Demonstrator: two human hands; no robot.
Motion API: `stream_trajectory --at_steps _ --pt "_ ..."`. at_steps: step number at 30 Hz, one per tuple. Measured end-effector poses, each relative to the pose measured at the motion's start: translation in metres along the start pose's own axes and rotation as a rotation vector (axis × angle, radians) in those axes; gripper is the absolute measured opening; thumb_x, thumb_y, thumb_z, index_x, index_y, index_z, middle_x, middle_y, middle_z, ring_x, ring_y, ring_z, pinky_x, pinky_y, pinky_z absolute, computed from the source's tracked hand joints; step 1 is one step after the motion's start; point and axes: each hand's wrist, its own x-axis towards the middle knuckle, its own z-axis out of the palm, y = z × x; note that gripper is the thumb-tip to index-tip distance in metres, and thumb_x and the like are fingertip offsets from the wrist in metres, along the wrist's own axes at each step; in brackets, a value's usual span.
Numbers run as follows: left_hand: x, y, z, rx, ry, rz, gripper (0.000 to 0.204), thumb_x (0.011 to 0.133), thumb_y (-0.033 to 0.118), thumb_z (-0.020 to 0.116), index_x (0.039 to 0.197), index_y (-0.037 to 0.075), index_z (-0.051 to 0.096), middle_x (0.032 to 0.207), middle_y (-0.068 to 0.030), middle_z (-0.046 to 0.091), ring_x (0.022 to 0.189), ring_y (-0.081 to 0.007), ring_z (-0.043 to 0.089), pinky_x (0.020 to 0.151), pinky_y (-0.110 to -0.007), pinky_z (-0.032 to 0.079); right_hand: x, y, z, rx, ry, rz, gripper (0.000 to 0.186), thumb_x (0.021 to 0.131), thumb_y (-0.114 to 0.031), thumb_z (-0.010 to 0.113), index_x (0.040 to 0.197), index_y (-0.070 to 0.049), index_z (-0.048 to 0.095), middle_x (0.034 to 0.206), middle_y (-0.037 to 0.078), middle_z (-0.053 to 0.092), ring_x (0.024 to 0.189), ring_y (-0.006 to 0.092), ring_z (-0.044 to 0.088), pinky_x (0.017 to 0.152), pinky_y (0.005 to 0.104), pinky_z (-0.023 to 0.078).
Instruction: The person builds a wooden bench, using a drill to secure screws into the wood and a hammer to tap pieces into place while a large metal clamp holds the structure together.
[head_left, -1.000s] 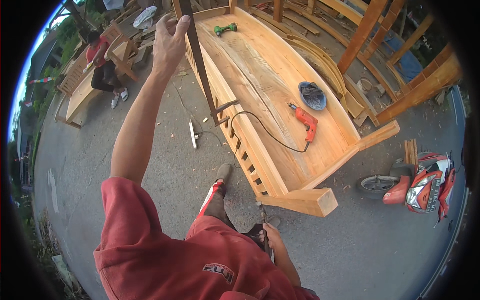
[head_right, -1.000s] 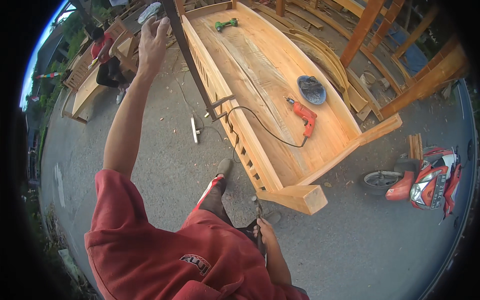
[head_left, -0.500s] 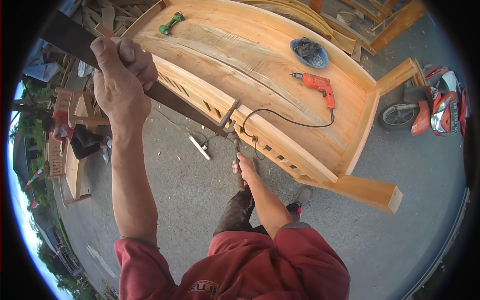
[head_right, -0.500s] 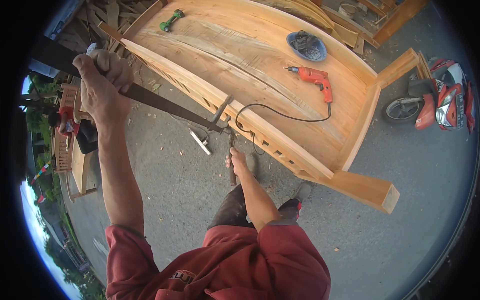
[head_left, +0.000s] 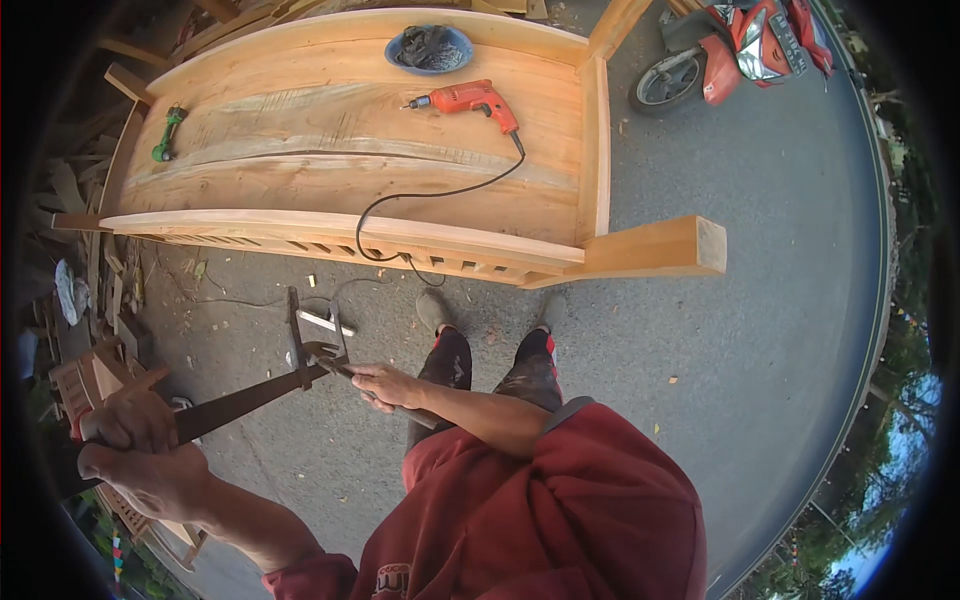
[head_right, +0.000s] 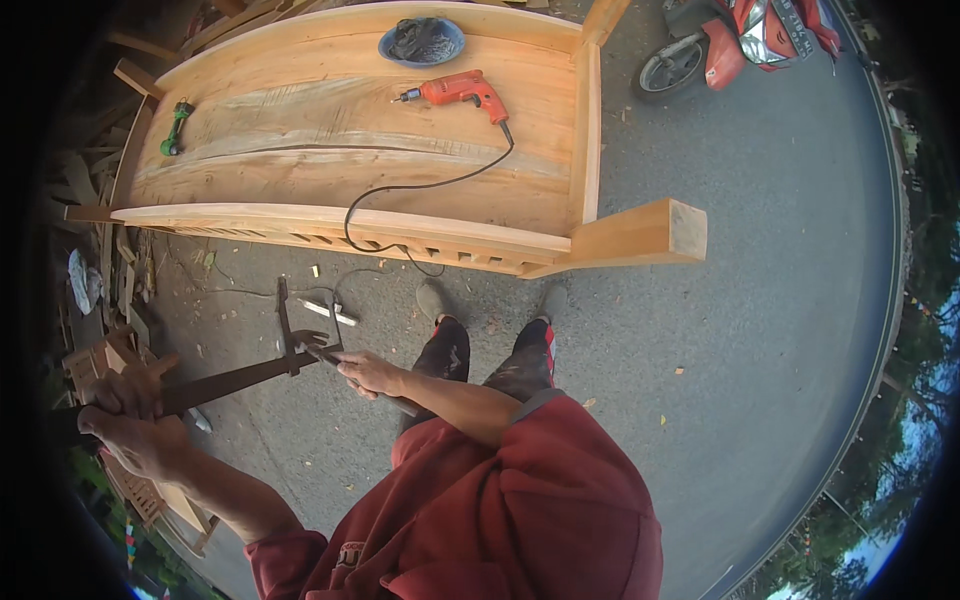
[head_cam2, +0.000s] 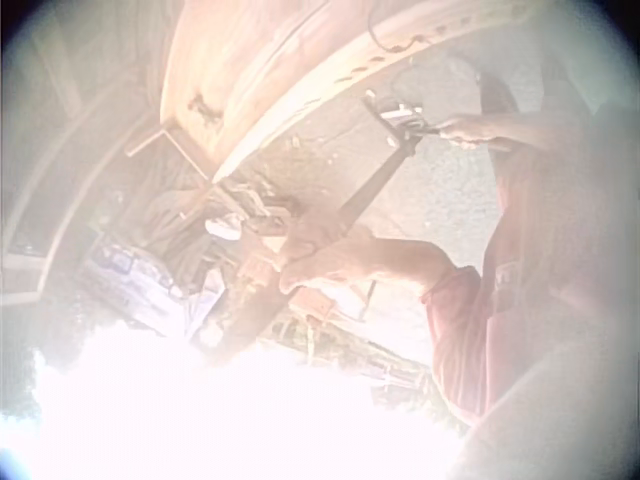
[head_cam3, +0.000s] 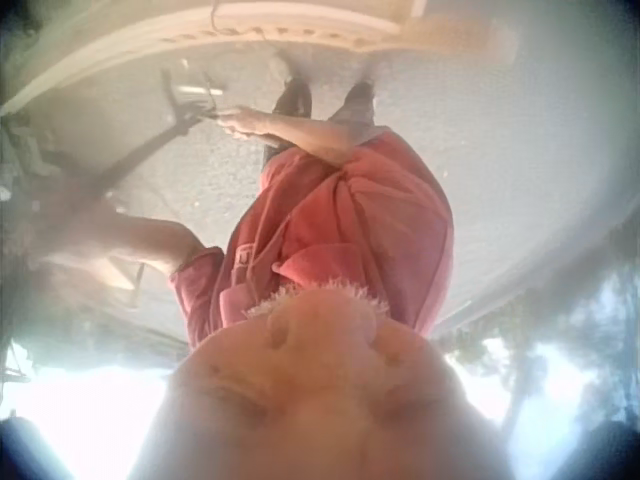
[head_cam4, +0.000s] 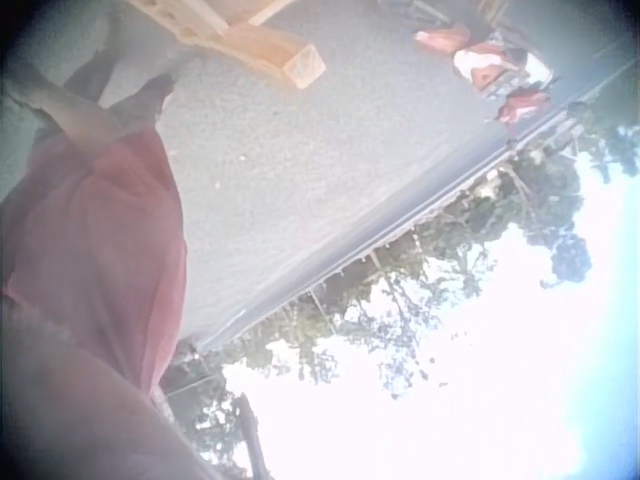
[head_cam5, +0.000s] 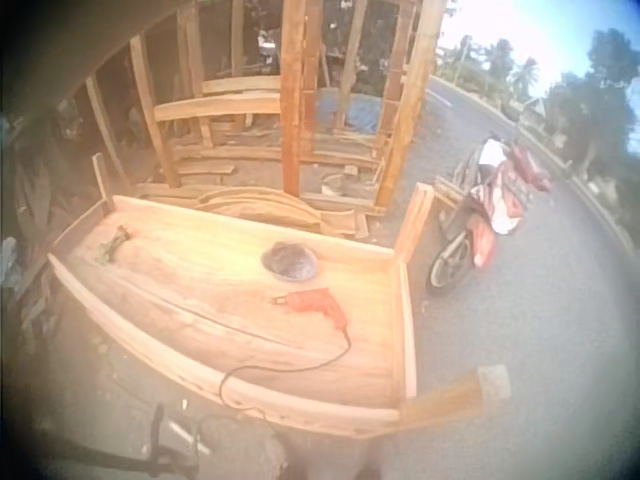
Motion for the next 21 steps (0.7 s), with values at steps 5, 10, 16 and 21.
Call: stream_trajectory --at_steps 5,10,16,21 --pt "-0.089 0.011 0.016 -0.123 -0.277 0.019 0.054 0.104 0.057 0.039 0.073 0.014 0.029 0.055 0.0034 0.020 0.045 -0.0068 0.016 0.039 -0.024 0.014 -0.093 0.021 -0.037 -0.181 0.043 0.032 0.048 0.108 -0.024 0.044 0.155 -0.014 0.038 0.069 0.000 0.049 0.044 0.0071 0.046 0.037 0.0246 0.042" --pt "-0.164 0.012 0.058 -0.180 -0.495 0.016 0.055 0.103 0.059 0.040 0.074 0.013 0.031 0.056 0.0038 0.022 0.045 -0.0061 0.018 0.039 -0.024 0.017 -0.182 0.009 -0.071 -0.272 0.161 0.026 0.048 0.107 -0.022 0.043 0.154 -0.012 0.038 0.069 0.001 0.049 0.044 0.0079 0.048 0.038 0.0238 0.044" --pt "-0.228 0.032 0.125 -0.185 -0.497 0.047 0.056 0.102 0.060 0.042 0.076 0.012 0.032 0.057 0.0030 0.024 0.045 -0.0068 0.022 0.039 -0.024 0.019 -0.264 -0.004 -0.101 -0.203 0.334 -0.097 0.048 0.107 -0.023 0.042 0.154 -0.011 0.038 0.072 0.001 0.050 0.046 0.0078 0.048 0.040 0.0237 0.044" --pt "-0.266 0.041 0.163 -0.287 -0.561 0.050 0.059 0.100 0.065 0.042 0.072 0.015 0.030 0.056 0.0036 0.022 0.044 -0.0078 0.022 0.039 -0.025 0.019 -0.298 -0.004 -0.131 -0.085 0.465 -0.216 0.049 0.107 -0.022 0.043 0.154 -0.008 0.037 0.072 0.002 0.049 0.045 0.0083 0.046 0.039 0.0246 0.042"
